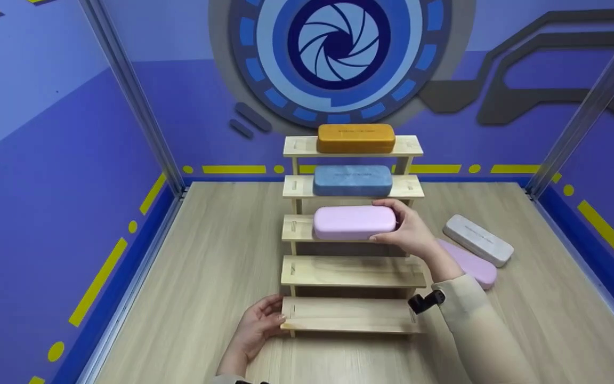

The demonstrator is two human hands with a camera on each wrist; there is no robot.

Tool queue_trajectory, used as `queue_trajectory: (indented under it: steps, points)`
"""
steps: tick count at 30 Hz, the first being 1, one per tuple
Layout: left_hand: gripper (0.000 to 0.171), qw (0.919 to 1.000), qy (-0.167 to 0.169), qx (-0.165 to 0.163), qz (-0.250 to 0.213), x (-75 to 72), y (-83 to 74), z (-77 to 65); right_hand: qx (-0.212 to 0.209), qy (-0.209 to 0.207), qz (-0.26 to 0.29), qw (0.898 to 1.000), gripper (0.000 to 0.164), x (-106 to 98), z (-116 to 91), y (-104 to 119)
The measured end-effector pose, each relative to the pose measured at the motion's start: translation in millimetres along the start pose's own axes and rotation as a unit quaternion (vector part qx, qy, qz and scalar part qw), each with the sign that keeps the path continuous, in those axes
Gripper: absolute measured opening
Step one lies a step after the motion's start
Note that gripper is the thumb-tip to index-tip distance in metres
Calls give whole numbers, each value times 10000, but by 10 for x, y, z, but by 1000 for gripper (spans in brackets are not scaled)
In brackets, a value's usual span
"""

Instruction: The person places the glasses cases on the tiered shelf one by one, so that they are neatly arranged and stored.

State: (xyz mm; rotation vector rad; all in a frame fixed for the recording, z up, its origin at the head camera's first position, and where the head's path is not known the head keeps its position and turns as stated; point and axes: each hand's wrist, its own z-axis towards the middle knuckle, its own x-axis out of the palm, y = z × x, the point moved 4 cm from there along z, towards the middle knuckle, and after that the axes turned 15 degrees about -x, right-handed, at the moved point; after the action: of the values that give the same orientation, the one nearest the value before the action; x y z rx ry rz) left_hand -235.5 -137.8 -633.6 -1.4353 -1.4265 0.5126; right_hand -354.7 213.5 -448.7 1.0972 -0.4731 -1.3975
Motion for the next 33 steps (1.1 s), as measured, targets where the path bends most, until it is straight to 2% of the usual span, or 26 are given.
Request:
queue_trajectory:
  steps: [14,25,33]
  points:
    - [64,10000,46,57,-46,5,-7,-10,-155,462,-735,9961,74,1,29,-14]
    - [62,9998,143,145,-37,-2,-11,-13,-51,552,-878,9946,75,2,18,15]
    - [68,9999,83,35,78,10,-23,-15,-159,617,-780,9949,80,-13,10,-7]
